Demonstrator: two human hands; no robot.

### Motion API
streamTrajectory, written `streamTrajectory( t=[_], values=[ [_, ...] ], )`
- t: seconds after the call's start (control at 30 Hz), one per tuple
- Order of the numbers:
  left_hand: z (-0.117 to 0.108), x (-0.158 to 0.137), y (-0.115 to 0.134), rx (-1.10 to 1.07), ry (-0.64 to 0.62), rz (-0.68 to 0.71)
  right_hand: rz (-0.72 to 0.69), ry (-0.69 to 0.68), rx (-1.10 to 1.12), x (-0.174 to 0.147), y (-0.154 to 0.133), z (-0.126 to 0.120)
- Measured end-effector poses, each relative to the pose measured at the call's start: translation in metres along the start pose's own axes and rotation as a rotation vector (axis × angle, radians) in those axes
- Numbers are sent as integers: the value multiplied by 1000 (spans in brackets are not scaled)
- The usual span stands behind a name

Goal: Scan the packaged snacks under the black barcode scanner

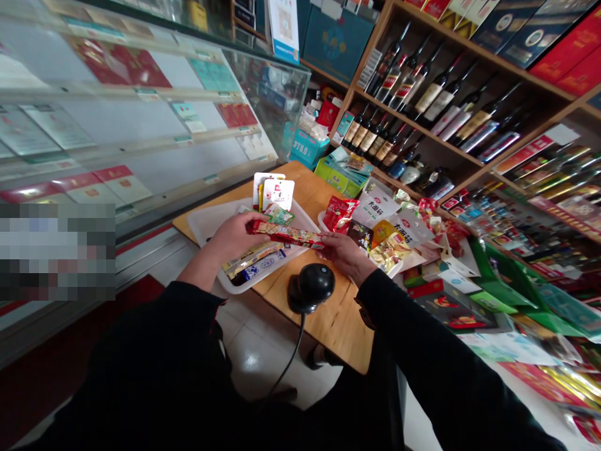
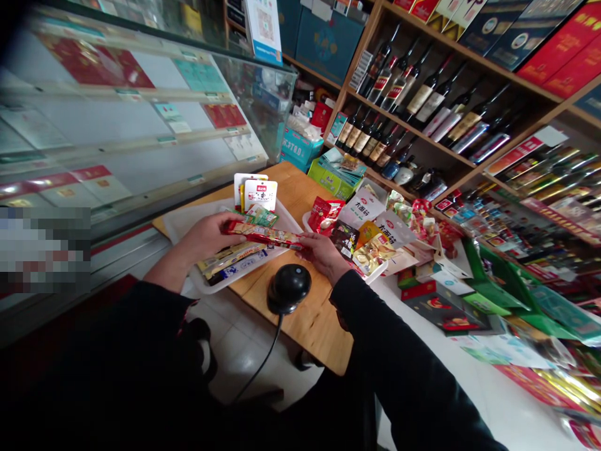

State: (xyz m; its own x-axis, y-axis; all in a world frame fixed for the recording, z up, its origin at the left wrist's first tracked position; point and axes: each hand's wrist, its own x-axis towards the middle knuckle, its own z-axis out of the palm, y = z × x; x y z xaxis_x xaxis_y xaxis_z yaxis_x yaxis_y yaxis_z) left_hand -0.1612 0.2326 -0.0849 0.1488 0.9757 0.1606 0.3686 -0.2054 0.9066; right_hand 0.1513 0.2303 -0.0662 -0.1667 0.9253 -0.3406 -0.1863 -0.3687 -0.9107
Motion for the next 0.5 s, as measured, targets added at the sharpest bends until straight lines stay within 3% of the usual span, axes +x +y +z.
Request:
streamTrajectory(
  t=[0.27, 0.5],
  values=[
    [-1, -1, 2, -83, -53, 36, -53, -37, 51, -7, 15, 3],
    [2, 3, -6, -130, -67, 15, 82, 67, 23, -1, 20, -1]
  ],
)
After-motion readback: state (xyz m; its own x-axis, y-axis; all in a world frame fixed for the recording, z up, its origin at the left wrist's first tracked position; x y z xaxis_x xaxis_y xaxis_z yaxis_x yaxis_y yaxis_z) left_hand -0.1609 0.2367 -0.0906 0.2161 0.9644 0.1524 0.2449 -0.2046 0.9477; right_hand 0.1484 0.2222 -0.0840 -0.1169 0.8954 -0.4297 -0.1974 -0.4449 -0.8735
